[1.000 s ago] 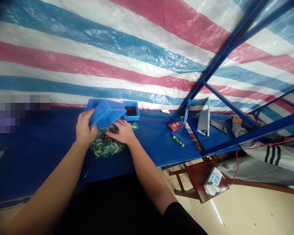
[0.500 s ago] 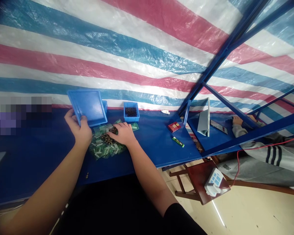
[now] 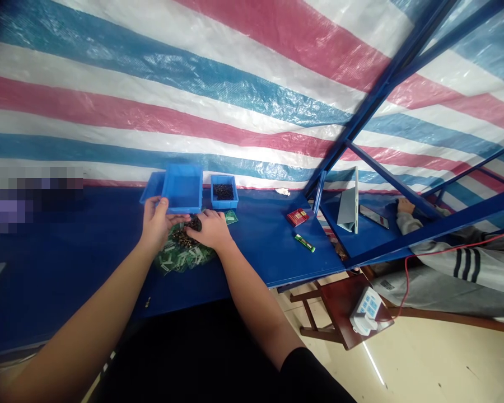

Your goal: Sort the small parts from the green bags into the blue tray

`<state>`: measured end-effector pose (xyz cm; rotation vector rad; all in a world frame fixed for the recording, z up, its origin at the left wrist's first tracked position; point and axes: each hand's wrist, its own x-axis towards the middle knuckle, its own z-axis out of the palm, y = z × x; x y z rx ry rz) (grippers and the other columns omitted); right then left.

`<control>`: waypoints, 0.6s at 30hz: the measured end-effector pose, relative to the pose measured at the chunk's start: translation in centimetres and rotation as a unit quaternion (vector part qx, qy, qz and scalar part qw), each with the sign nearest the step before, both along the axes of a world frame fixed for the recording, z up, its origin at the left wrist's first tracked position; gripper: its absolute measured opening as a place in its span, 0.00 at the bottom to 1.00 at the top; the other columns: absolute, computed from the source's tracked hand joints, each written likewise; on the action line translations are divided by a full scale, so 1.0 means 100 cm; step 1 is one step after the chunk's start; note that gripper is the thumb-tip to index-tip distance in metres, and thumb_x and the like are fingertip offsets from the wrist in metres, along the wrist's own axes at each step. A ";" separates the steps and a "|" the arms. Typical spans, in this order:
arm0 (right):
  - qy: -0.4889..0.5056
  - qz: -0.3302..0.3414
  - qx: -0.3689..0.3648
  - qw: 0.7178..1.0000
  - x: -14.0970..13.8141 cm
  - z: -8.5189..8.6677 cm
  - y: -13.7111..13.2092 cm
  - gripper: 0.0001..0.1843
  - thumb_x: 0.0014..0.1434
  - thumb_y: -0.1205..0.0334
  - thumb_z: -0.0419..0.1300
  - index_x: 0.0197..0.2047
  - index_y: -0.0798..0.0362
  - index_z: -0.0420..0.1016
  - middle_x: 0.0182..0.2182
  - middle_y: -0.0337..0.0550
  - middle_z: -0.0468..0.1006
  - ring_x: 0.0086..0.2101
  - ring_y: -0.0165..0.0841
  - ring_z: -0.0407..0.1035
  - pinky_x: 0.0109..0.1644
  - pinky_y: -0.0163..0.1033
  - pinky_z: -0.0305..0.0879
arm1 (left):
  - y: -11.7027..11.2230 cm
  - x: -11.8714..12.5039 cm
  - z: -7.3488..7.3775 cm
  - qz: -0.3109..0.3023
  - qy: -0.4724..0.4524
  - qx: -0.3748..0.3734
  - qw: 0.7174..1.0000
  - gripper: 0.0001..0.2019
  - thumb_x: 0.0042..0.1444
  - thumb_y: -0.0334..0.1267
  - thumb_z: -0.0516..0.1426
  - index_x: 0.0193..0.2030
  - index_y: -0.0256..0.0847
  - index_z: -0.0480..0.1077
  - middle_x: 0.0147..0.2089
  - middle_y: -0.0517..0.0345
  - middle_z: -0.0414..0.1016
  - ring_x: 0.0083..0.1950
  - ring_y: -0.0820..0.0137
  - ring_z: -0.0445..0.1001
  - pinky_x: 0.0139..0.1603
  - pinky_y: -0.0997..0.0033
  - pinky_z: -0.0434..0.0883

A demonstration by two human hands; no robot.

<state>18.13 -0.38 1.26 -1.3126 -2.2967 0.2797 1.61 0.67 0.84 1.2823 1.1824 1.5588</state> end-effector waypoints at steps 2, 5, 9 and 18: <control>-0.007 -0.003 -0.005 1.000 0.000 0.001 -0.001 0.21 0.59 0.43 0.59 0.48 0.49 0.75 0.44 0.47 0.75 0.50 0.44 0.65 0.53 0.48 0.56 | -0.001 0.002 0.003 -0.026 -0.075 -0.062 0.995 0.21 0.61 0.58 0.52 0.49 0.45 0.54 0.37 0.56 0.73 0.33 0.65 0.81 0.34 0.61 0.80; -0.007 -0.002 -0.008 1.000 0.001 0.004 -0.003 0.17 0.60 0.45 0.58 0.45 0.47 0.76 0.45 0.45 0.75 0.51 0.44 0.64 0.54 0.47 0.56 | -0.004 0.005 0.009 -0.044 -0.152 -0.113 0.981 0.22 0.57 0.56 0.58 0.44 0.44 0.55 0.34 0.59 0.72 0.32 0.67 0.80 0.33 0.64 0.80; -0.001 -0.008 -0.013 1.000 0.000 0.004 -0.003 0.17 0.61 0.47 0.58 0.45 0.48 0.76 0.44 0.45 0.77 0.50 0.44 0.65 0.53 0.47 0.56 | -0.005 0.007 0.013 -0.053 -0.185 -0.131 0.972 0.22 0.56 0.54 0.61 0.42 0.42 0.56 0.33 0.60 0.72 0.33 0.67 0.80 0.33 0.65 0.80; 0.056 -0.022 -0.019 0.998 0.000 0.001 0.000 0.16 0.62 0.51 0.56 0.50 0.49 0.71 0.44 0.43 0.79 0.49 0.41 0.68 0.55 0.46 0.56 | -0.003 0.005 0.008 -0.067 -0.209 -0.114 0.969 0.18 0.57 0.40 0.60 0.51 0.40 0.61 0.44 0.51 0.75 0.42 0.60 0.81 0.44 0.57 0.80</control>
